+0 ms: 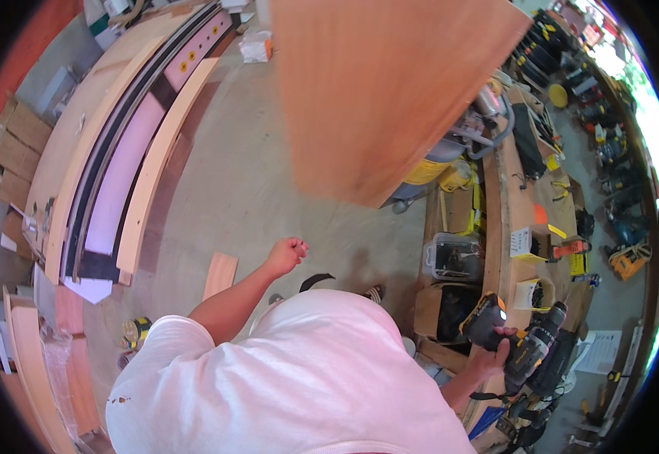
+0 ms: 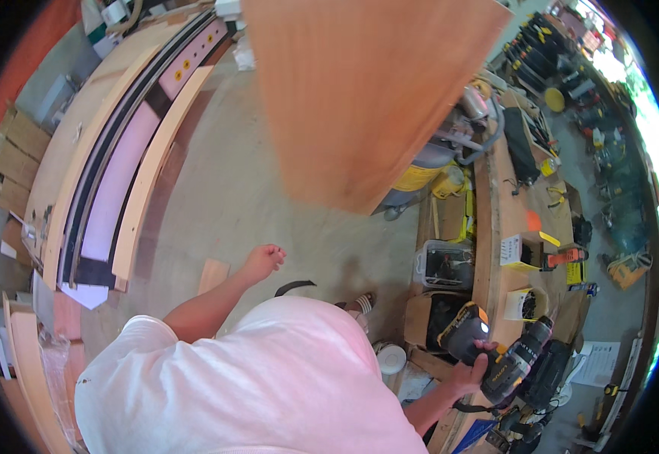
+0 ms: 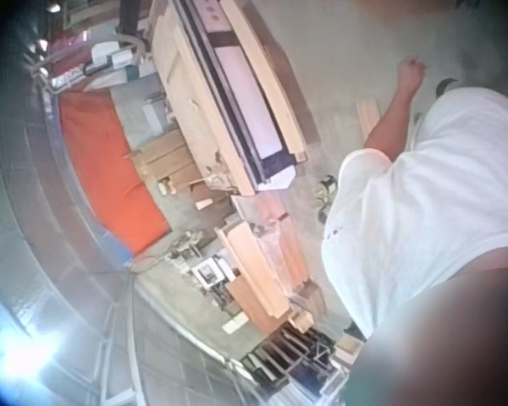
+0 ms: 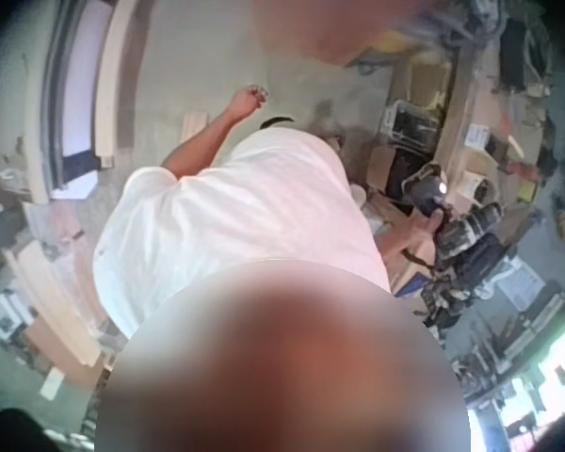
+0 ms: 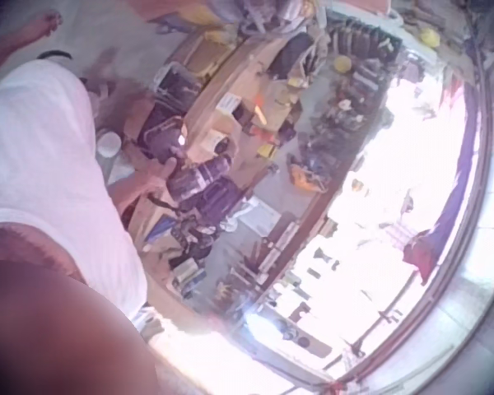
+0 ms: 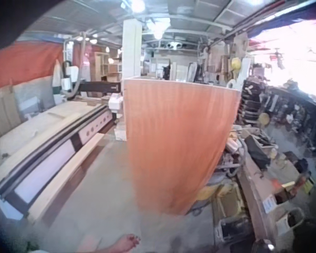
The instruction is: The person uses a cordless drill to drive screws into a large curved plywood panel, then picks up a smaller rectangular piece and attaches it to the panel. The person continues to fasten the pieces together with screws.
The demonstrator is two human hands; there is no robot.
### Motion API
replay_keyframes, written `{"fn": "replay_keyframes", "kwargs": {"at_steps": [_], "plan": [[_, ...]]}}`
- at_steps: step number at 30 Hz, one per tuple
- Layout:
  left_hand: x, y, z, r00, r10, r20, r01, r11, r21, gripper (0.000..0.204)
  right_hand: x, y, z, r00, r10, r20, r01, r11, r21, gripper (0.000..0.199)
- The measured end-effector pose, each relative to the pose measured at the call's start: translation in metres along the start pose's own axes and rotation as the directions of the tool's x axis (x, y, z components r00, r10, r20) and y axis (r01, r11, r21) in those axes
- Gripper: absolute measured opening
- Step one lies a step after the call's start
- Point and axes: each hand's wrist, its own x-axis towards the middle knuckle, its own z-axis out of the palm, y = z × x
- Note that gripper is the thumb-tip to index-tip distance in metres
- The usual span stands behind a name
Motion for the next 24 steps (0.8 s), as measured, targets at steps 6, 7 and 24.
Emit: {"fn": "replay_keyframes", "kwargs": {"at_steps": [6,7,24], "plan": [[-0.066,-0.054,-0.072,0.991,-0.131,0.015,0.127,0.914,-0.385,0.014,-0.05,-0.011,0.111,0.961,0.14,0.238,-0.21,0.93,0.301,0.058],[-0.08,-0.065,-0.084,0.983,-0.186,0.009,0.168,0.868,-0.467,0.013,-0.055,-0.012,0.125,0.958,0.145,0.247,-0.2,0.955,0.217,0.053],[-0.149,0.059,-0.162,0.936,0.351,-0.028,-0.11,0.213,-0.971,0.016,-0.141,0.0,0.288,0.524,0.233,0.819,-0.123,0.972,-0.199,0.043]]}}
